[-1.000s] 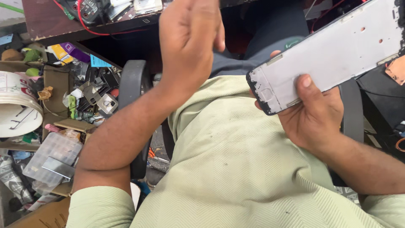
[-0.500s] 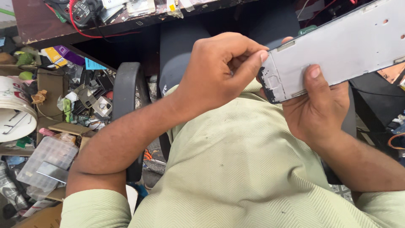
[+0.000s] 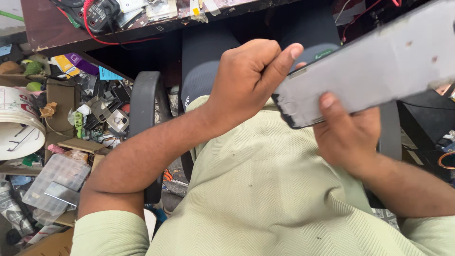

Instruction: The person sits in a chair and disassembles a smartphone, prying off the back cover and removing the internal battery by hand. They then peel adhesive and press along the edges of the empty phone frame while the battery rests on their lap.

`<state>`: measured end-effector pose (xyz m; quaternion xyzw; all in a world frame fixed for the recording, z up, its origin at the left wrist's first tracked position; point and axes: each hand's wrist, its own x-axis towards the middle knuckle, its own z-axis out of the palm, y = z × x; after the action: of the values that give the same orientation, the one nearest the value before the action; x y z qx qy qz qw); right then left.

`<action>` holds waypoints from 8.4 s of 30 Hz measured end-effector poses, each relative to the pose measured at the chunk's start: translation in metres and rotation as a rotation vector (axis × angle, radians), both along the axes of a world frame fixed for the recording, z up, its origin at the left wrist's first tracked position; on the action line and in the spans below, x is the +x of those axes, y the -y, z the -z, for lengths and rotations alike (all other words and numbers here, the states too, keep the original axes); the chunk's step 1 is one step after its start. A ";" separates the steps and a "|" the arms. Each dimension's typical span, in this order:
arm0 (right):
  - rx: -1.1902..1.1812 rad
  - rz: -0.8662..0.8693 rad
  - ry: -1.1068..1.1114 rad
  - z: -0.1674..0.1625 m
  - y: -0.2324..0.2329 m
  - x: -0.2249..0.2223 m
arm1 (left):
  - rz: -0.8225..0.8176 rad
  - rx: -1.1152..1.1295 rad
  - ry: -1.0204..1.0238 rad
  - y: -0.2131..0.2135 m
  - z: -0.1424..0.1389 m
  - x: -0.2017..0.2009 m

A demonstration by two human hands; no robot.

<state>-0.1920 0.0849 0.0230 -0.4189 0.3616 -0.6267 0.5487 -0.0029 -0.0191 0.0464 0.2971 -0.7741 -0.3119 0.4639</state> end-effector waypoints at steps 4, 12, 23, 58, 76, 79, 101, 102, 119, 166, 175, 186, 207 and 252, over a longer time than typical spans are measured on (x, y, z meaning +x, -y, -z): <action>-0.054 -0.009 0.125 -0.010 0.002 -0.011 | 0.268 -0.010 -0.130 0.002 -0.010 0.010; -0.044 0.000 0.084 -0.004 0.001 -0.012 | 0.191 -0.017 0.100 -0.002 -0.007 0.007; -0.027 -0.078 0.077 -0.006 0.001 -0.014 | 0.152 -0.037 0.114 0.001 -0.006 0.003; -0.070 -0.093 -0.034 -0.006 0.002 -0.019 | 0.104 0.124 0.144 -0.001 -0.004 -0.001; -0.021 -0.070 -0.031 -0.012 -0.003 -0.008 | 0.093 0.072 0.122 -0.004 -0.004 -0.003; 0.007 -0.038 -0.013 -0.019 0.001 -0.007 | 0.216 0.015 0.042 -0.001 -0.014 0.005; 0.007 0.033 -0.031 -0.026 0.006 -0.011 | 0.334 -0.146 0.014 0.005 -0.016 0.015; 0.004 0.037 -0.041 -0.025 0.006 -0.011 | 0.346 -0.169 0.014 0.006 -0.013 0.016; -0.158 0.046 -0.193 -0.012 -0.004 -0.017 | 0.209 -0.124 -0.057 -0.009 -0.016 0.013; -0.062 0.007 -0.164 -0.010 0.000 0.001 | -0.115 -0.302 0.006 -0.005 -0.015 0.017; -0.067 0.027 -0.119 -0.008 0.003 -0.003 | -0.138 -0.323 0.139 0.011 -0.018 0.015; -0.159 0.098 -0.198 -0.008 0.007 0.000 | 0.200 0.127 -0.007 0.007 -0.004 0.008; -0.162 0.100 -0.237 -0.007 0.004 0.000 | 0.200 0.264 -0.037 0.004 0.004 0.000; -0.092 0.087 -0.240 -0.003 -0.015 -0.022 | 0.242 -0.153 0.054 -0.014 -0.008 0.006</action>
<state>-0.2140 0.0996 0.0258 -0.4995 0.4133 -0.6111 0.4541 0.0033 -0.0047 0.0546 0.1736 -0.8381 -0.2973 0.4232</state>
